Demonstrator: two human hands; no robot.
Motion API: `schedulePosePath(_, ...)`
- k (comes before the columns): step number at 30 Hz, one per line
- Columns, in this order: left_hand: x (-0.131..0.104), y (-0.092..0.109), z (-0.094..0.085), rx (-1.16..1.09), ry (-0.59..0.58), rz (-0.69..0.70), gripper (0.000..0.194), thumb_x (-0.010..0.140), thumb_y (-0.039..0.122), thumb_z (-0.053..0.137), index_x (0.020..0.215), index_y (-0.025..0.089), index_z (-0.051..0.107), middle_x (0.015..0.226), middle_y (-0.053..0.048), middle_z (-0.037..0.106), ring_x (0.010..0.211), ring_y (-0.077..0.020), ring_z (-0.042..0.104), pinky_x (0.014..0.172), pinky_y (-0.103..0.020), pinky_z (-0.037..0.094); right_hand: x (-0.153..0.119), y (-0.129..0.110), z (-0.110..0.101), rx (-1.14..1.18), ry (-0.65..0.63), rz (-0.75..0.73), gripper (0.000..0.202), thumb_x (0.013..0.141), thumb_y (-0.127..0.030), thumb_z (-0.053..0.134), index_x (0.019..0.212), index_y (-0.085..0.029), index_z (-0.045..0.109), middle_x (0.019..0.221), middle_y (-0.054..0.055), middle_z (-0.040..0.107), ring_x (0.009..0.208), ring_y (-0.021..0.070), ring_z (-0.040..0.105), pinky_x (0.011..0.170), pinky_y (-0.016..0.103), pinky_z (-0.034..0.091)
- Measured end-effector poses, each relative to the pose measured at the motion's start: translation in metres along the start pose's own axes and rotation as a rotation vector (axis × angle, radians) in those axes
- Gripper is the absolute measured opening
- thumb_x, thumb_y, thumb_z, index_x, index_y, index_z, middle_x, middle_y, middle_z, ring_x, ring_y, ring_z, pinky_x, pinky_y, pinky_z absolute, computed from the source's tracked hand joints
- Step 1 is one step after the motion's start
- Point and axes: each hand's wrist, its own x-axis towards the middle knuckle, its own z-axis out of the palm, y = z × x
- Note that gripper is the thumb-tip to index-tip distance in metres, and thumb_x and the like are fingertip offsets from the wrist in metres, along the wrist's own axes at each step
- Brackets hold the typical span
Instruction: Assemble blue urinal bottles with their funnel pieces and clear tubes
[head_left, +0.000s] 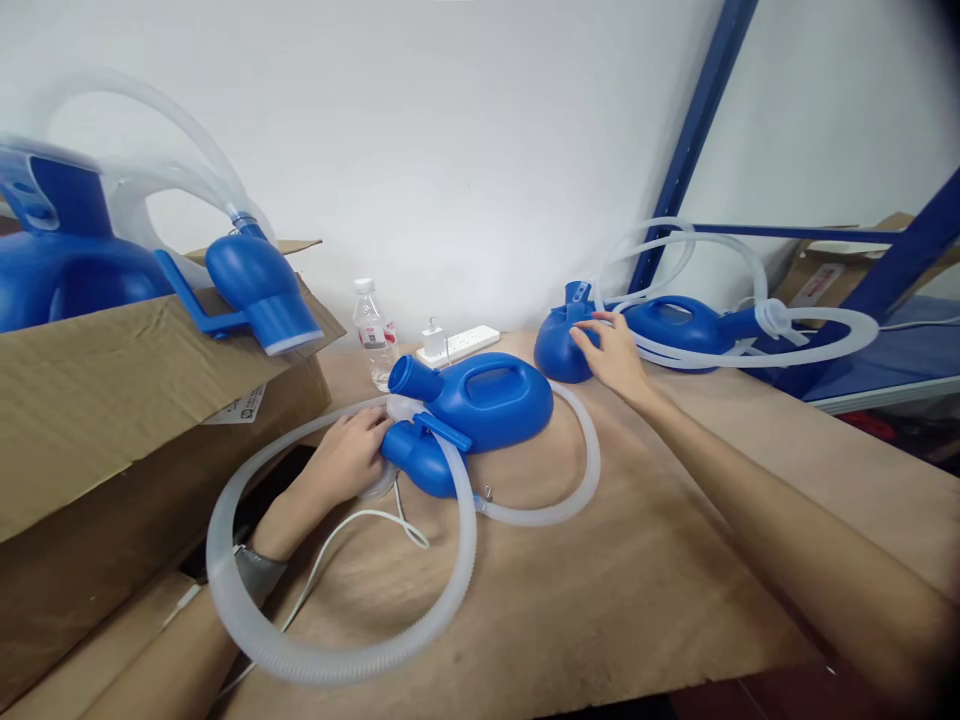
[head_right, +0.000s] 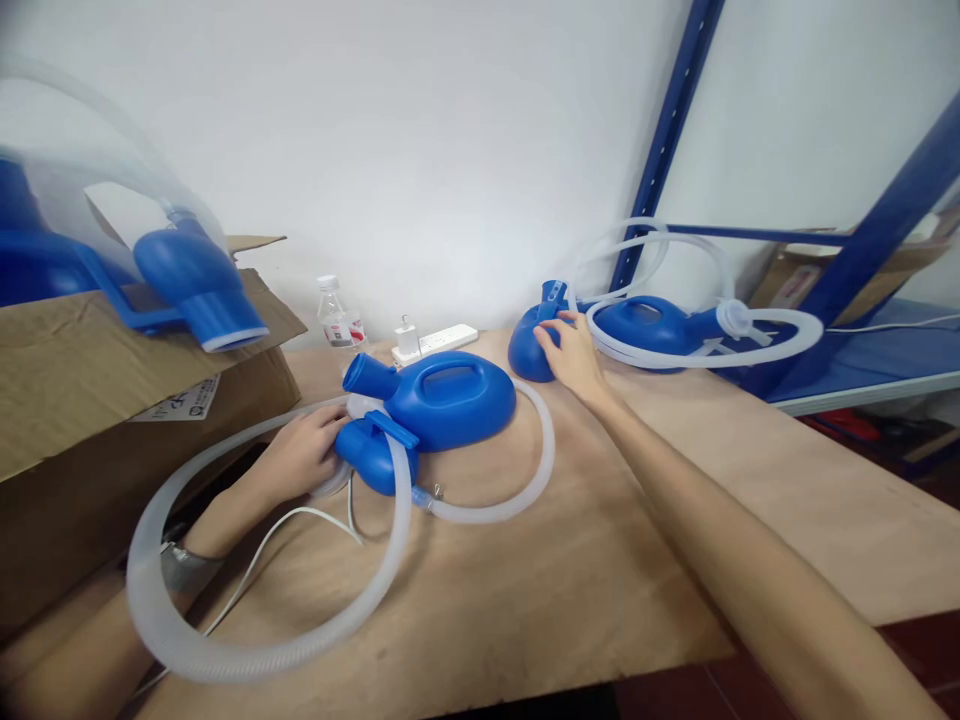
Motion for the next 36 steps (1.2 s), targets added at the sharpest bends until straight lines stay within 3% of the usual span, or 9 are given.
schedulePosePath(3,0.001,0.008,-0.004,0.025,0.047,0.007,0.047,0.084,0.007,0.049,0.124,0.014,0.072,0.132,-0.018,0.07,0.124,-0.0371,0.064,0.102,-0.052,0.052,-0.046,-0.06,-0.015,0.183,-0.215,-0.259,0.044,0.101,-0.056,0.053,0.12,-0.023,0.075,0.124,0.013,0.07,0.121,0.0321,0.066,0.111,0.053,0.051)
schedulePosePath(6,0.002,0.018,-0.007,0.021,0.081,0.004,0.042,0.085,0.008,0.049,0.119,0.014,0.072,0.128,-0.017,0.071,0.118,-0.0367,0.066,0.097,-0.052,0.053,-0.101,-0.102,-0.029,0.131,-0.526,-0.449,0.064,0.092,-0.07,0.063,0.141,-0.03,0.065,0.15,0.012,0.059,0.14,0.0373,0.054,0.12,0.059,0.041)
schedulePosePath(10,0.002,0.033,-0.006,-0.038,0.114,0.039,0.039,0.09,0.009,0.043,0.116,0.015,0.071,0.116,-0.015,0.071,0.106,-0.0328,0.067,0.094,-0.049,0.054,-0.143,-0.1,-0.037,0.055,-0.776,-0.335,0.092,0.088,-0.076,0.065,0.165,-0.044,0.029,0.177,0.005,0.018,0.163,0.0425,0.01,0.126,0.071,0.021)
schedulePosePath(13,0.0,0.044,-0.005,-0.108,0.112,0.08,0.031,0.094,0.014,0.044,0.111,0.016,0.07,0.113,-0.014,0.068,0.101,-0.0299,0.066,0.092,-0.047,0.055,-0.141,-0.074,-0.042,0.089,-0.828,-0.265,0.083,0.095,-0.065,0.062,0.166,-0.044,0.025,0.179,0.004,0.012,0.164,0.0401,0.003,0.126,0.069,0.022)
schedulePosePath(18,0.0,0.056,-0.001,-0.166,0.156,0.242,0.033,0.096,0.017,0.044,0.118,0.014,0.069,0.128,-0.018,0.066,0.112,-0.0333,0.064,0.097,-0.051,0.054,-0.127,-0.033,-0.047,0.162,-0.797,-0.288,0.053,0.101,-0.048,0.054,0.151,-0.029,0.055,0.167,0.01,0.041,0.158,0.034,0.032,0.126,0.061,0.032)
schedulePosePath(23,0.002,0.05,0.009,-0.215,0.09,0.347,0.034,0.094,0.02,0.05,0.121,0.018,0.07,0.14,-0.018,0.063,0.123,-0.035,0.062,0.102,-0.054,0.053,-0.125,-0.015,-0.045,0.215,-0.684,-0.245,0.036,0.104,-0.045,0.044,0.097,-0.024,0.071,0.112,0.01,0.074,0.11,0.0301,0.069,0.101,0.052,0.055)
schedulePosePath(30,-0.012,0.027,-0.017,-0.668,-0.153,0.404,0.05,0.093,0.04,0.069,0.14,0.023,0.062,0.164,-0.017,0.045,0.152,-0.0328,0.043,0.124,-0.059,0.035,-0.117,-0.005,-0.043,0.381,-0.395,0.089,0.045,0.103,-0.059,0.044,0.091,-0.022,0.067,0.093,0.006,0.072,0.092,0.0244,0.067,0.089,0.039,0.054)
schedulePosePath(33,-0.014,0.017,-0.044,-0.787,-0.408,0.3,0.056,0.092,0.055,0.068,0.139,0.026,0.065,0.152,-0.015,0.06,0.145,-0.0337,0.053,0.116,-0.054,0.046,-0.106,-0.006,-0.047,0.566,-0.333,0.244,0.043,0.097,-0.062,0.055,0.088,-0.021,0.065,0.069,0.0,0.061,0.063,0.0175,0.057,0.062,0.032,0.049)
schedulePosePath(36,-0.011,0.011,-0.057,-0.905,-0.491,0.239,0.073,0.092,0.08,0.045,0.124,0.021,0.074,0.128,-0.016,0.074,0.122,-0.0313,0.068,0.102,-0.044,0.056,-0.09,-0.01,-0.054,0.75,-0.27,0.364,0.037,0.089,-0.057,0.069,0.083,-0.021,0.063,0.06,-0.003,0.052,0.05,0.0116,0.044,0.046,0.026,0.037)
